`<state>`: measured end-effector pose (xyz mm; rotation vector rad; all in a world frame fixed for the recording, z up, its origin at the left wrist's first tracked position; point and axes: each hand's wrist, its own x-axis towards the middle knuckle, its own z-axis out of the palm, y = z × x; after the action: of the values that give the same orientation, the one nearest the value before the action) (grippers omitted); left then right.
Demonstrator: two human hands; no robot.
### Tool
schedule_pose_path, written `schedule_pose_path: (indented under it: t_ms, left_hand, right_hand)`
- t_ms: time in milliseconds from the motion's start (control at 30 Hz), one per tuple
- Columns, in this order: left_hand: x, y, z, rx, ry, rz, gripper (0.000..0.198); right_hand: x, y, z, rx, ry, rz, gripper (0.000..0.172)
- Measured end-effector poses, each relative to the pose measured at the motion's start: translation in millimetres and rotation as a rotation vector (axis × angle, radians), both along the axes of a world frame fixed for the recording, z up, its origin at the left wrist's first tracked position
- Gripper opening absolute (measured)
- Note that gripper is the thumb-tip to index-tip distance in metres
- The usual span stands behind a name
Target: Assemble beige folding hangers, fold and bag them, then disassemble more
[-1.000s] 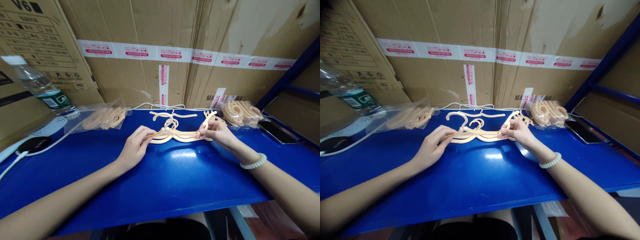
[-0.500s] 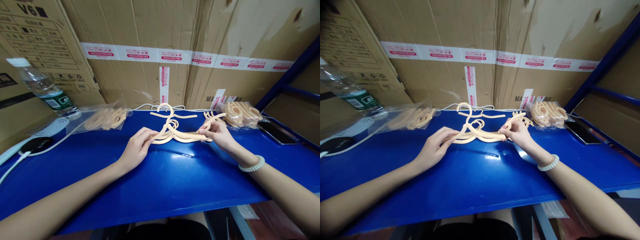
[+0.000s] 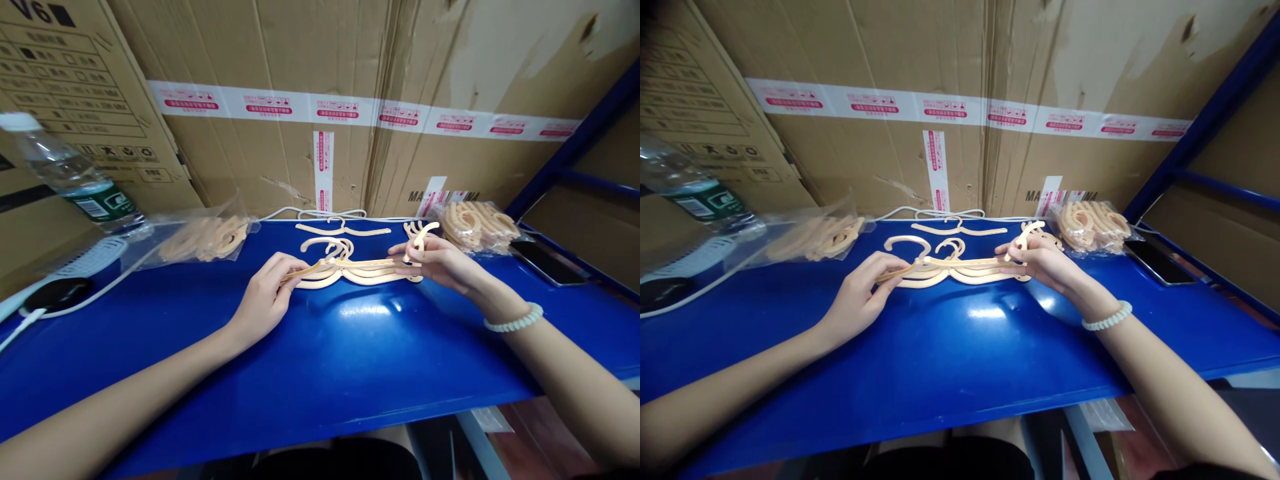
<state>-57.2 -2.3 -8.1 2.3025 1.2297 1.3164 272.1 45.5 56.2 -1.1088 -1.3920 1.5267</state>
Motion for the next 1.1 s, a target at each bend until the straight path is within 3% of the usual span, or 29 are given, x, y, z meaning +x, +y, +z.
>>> schedule_pose_path:
  t_ms: [433, 867, 1100]
  left_hand:
    - [0, -1, -0.1, 0.062, 0.025, -0.028, 0.018]
    - [0, -2, -1.0, 0.038, 0.021, -0.043, 0.019]
    - [1, -2, -1.2, 0.03, 0.007, -0.036, 0.018]
  right_hand:
    - [-5, -1, -6.0, -0.11, 0.012, 0.117, 0.033]
    - [-11, -1, -21.6, 0.152, -0.045, -0.063, 0.05]
    - [-15, -5, -17.4, 0.237, -0.036, -0.123, 0.05]
